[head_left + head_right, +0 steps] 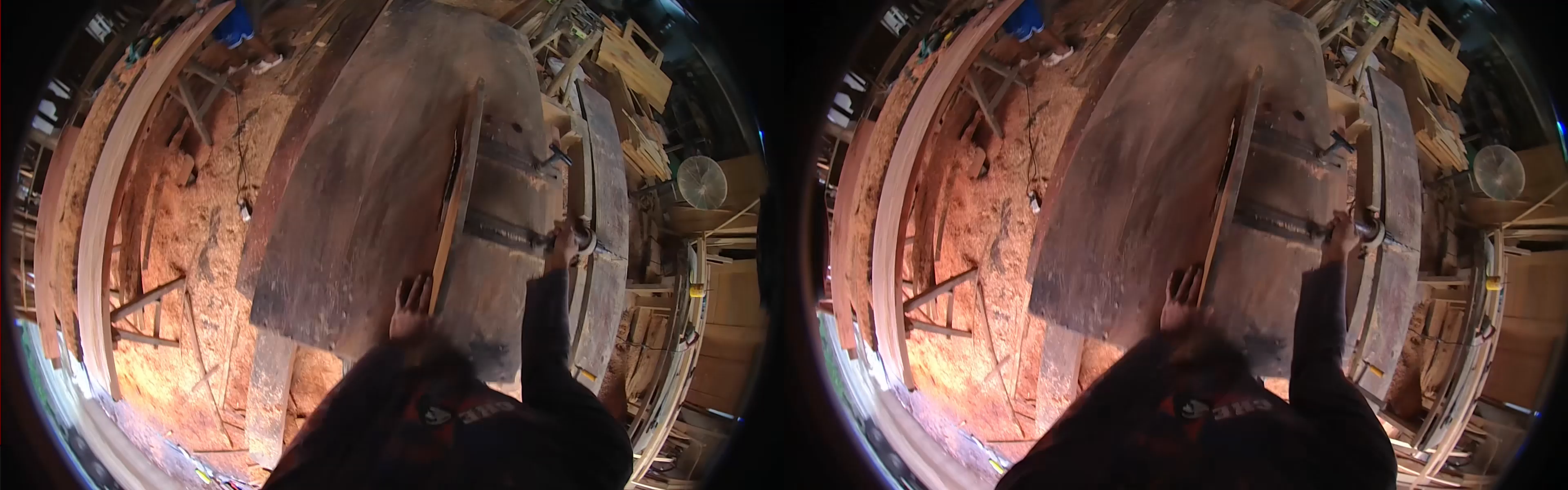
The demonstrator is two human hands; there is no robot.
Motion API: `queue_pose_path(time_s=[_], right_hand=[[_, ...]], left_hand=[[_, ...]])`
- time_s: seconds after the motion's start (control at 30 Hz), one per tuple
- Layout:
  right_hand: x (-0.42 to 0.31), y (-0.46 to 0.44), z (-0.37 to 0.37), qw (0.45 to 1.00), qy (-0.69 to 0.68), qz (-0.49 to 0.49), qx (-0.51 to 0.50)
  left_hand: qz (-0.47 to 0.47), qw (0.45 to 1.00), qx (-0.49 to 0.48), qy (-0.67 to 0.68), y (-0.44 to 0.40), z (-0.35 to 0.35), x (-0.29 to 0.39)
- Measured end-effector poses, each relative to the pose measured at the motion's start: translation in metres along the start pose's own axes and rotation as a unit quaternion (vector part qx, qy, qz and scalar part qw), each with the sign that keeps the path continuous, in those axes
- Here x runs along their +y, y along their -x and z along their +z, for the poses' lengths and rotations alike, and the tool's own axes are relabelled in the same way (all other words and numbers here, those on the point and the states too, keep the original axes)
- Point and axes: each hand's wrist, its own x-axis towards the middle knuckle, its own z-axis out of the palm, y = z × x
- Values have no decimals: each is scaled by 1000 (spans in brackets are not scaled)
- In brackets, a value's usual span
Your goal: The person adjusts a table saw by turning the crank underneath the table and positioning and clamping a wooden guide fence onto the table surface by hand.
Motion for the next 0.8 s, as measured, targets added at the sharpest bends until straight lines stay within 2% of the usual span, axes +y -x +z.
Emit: queue_pose_path(time_s=[0.1, 0.13, 0.2, 0.23, 0.3, 0.33, 0.43, 0.47, 0.5, 0.57, 0.63, 0.67, 0.7, 0.77, 0.8], right_hand=[[6, -34, -8, 998, 42, 29, 28], [5, -55, -14, 961, 216, -175, 3], [-31, -69, 9, 846, 416, -330, -58], [-54, -76, 28, 836, 458, -290, -90], [-44, -130, 34, 865, 390, -303, -83], [-39, -132, 44, 867, 395, -292, -86], [-55, -95, 94, 870, 311, -382, -32], [-64, -80, 103, 978, 150, -134, -51], [-66, -72, 106, 989, -25, 128, -63], [-48, -80, 120, 982, -57, 156, -89], [-41, -79, 154, 996, -17, 83, -15], [-33, -101, 156, 997, -21, 69, -39], [-37, -102, 167, 996, -24, 70, -44], [-46, -105, 187, 996, 11, 85, 39], [-24, -138, 173, 998, 48, 33, -2]], left_hand=[[-10, 1000, -12, 5, -11, -4, -5], [-10, 1000, -26, -3, -11, -6, -3], [-31, 999, -24, 27, -14, -4, -3], [-49, 997, -16, 55, -13, -4, -4], [-50, 997, -25, 53, -13, -4, -4], [-41, 998, -36, 27, -13, -2, -5], [-29, 998, -49, 0, -7, 8, -12], [-23, 999, -48, -9, -6, 11, -14], [-18, 999, -49, -17, -5, 10, -13], [-37, 997, -62, 4, -9, 1, -7], [-52, 996, -65, 21, -13, -1, -5], [-46, 997, -58, 27, -12, 0, -7], [-41, 997, -50, 33, -12, 0, -7], [-48, 997, -49, 33, -12, -2, -7], [-52, 997, -49, 39, -12, -2, -7]])
